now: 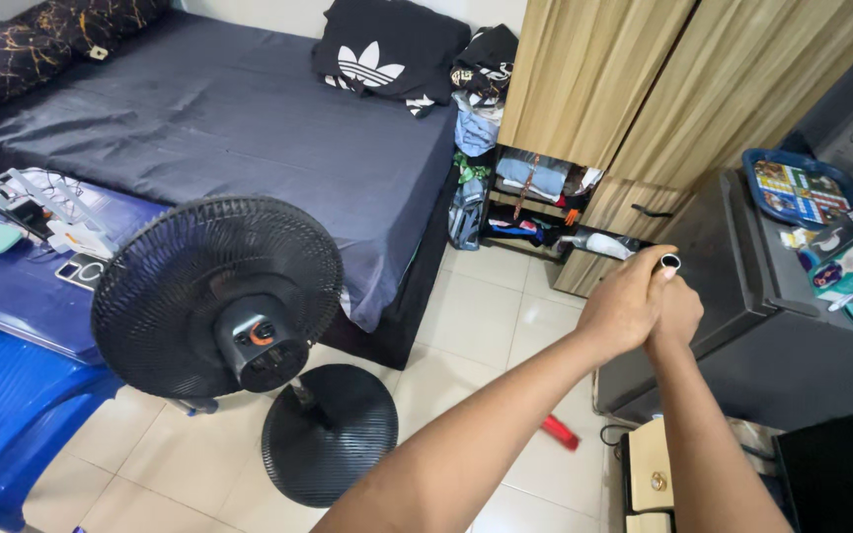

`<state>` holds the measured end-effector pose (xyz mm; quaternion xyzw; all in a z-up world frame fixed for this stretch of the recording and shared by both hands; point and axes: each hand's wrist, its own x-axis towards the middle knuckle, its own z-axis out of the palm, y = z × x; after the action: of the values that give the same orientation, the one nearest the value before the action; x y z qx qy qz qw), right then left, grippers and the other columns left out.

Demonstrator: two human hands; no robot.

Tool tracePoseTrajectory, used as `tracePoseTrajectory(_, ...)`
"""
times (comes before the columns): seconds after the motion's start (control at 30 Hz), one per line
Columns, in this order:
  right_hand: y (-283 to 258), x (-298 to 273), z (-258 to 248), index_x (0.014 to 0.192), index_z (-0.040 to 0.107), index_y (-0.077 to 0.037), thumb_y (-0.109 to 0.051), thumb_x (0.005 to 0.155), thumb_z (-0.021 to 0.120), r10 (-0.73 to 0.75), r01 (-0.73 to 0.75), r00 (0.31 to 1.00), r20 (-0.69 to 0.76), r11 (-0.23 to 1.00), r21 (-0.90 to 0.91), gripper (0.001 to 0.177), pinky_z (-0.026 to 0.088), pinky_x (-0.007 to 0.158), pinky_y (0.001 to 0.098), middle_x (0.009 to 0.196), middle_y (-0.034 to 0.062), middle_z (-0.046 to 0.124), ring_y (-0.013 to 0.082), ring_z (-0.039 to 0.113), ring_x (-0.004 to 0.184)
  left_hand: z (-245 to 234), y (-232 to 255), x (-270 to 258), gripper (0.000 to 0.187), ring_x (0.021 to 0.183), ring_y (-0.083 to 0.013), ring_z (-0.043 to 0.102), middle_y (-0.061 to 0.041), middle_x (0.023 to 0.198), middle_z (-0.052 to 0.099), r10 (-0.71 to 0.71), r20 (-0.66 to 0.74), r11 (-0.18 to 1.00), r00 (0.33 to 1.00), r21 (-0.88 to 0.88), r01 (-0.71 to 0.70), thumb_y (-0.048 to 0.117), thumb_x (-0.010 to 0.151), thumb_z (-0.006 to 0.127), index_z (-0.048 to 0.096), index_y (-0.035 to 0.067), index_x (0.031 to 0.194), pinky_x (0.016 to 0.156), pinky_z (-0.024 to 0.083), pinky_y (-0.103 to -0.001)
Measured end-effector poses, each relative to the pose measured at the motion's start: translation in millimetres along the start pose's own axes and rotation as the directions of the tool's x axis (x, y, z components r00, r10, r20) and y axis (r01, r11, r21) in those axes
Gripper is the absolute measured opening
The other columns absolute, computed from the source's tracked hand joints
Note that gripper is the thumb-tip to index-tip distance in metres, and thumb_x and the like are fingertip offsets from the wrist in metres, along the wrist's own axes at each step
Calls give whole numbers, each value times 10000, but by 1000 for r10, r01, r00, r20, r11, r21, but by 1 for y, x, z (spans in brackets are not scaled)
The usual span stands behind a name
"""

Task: The person wipes the surface of a mirror with a cloth, then wipes the handle of a door, and subsequently organizes several pairs of shoes on a rack by hand.

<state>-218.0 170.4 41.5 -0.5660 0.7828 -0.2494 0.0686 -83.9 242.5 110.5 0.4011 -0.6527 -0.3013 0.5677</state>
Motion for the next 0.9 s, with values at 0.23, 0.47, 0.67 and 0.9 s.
tracePoseTrajectory(0.23,-27,-14,1,1065,738,28,-517,1029,479,-24,26,1000,-20,997,71,604,511,892,604,1053,355,694,537,647,1054,-37,9,1,320,1090,-416,663,-206,1176,711,-32,7,999,999,37,32,274,1059,503,606,103,1309,911,520,-505)
tracePoseTrajectory(0.47,-85,-54,-6,1021,722,59,-450,1045,578,-102,120,990,-101,975,189,530,542,816,563,992,347,701,511,685,991,-96,19,-9,329,1073,-407,691,-196,1167,726,-14,-6,999,1000,48,15,310,1051,516,617,124,1303,896,547,-489)
tracePoseTrajectory(0.67,-124,-89,2,1006,706,47,-367,1043,611,-164,206,972,-169,938,280,426,540,747,538,967,312,709,473,704,960,-139,23,-32,369,1225,-365,651,-169,1330,681,151,-111,989,982,26,-149,310,1093,475,583,90,1368,1021,522,-447)
tracePoseTrajectory(0.9,-111,-125,76,1071,680,9,-242,1025,592,-177,229,973,-147,819,526,271,538,752,462,1011,206,745,271,732,937,-186,13,-93,345,1217,-367,638,-162,1298,673,67,-54,996,996,54,-64,300,1056,529,592,95,1327,1021,511,-450)
